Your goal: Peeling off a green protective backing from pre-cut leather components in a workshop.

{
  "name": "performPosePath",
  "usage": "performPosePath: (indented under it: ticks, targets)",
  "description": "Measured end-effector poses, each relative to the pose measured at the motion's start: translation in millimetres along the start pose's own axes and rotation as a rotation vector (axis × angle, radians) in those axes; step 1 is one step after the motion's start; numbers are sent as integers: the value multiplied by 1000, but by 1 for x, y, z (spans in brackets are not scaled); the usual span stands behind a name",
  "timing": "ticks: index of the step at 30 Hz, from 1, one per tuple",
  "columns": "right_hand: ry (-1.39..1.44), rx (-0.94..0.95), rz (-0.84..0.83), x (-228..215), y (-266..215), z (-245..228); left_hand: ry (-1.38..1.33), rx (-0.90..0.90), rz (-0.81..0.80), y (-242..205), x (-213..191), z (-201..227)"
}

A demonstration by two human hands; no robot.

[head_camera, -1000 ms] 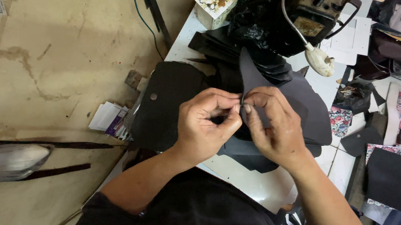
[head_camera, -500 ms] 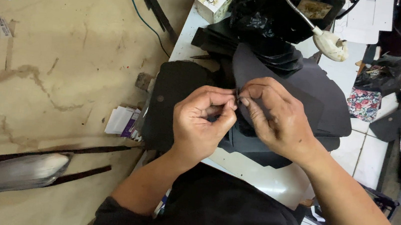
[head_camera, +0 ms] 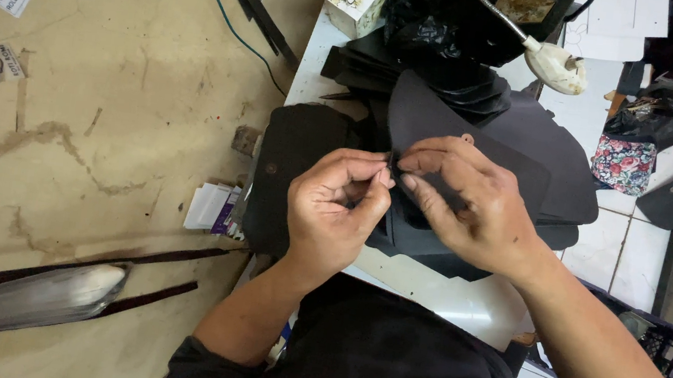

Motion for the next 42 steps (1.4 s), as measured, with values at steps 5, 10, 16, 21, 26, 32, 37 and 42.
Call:
performPosePath:
  ticks: [5, 10, 16, 21, 26, 32, 37, 42]
  targets:
    - [-107, -24, 40, -5, -3, -4, -13, 42, -16, -2, 6, 7]
    - [-179, -21, 76, -4, -7, -9, 81, 102, -38, -3, 13, 17]
    - [-234, -28, 27, -5, -8, -16, 235, 262, -90, -3, 21, 30]
    - [-273, -90, 29, -6, -6, -25, 284, 330, -113, -6, 25, 37]
    - [-296, -91, 100, -3, -16, -16, 356, 451, -99, -10, 31, 46]
    - [-218, -92, 148, -7, -16, -8, 393, 545, -74, -11, 35, 43]
    - [-56, -31, 144, -9, -13, 1, 348, 497, -58, -7, 31, 44]
    - [36, 8, 112, -8, -12, 10, 205, 349, -58, -2, 27, 42]
Point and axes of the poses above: each hand's wrist, its own y-axis towards the middle knuckle, its own x-axis out of the palm, z = x × y, the point moved 9 cm from there along y, towards the middle knuckle, and after that the axes turned 15 degrees about -y, right-handed, at the moved point
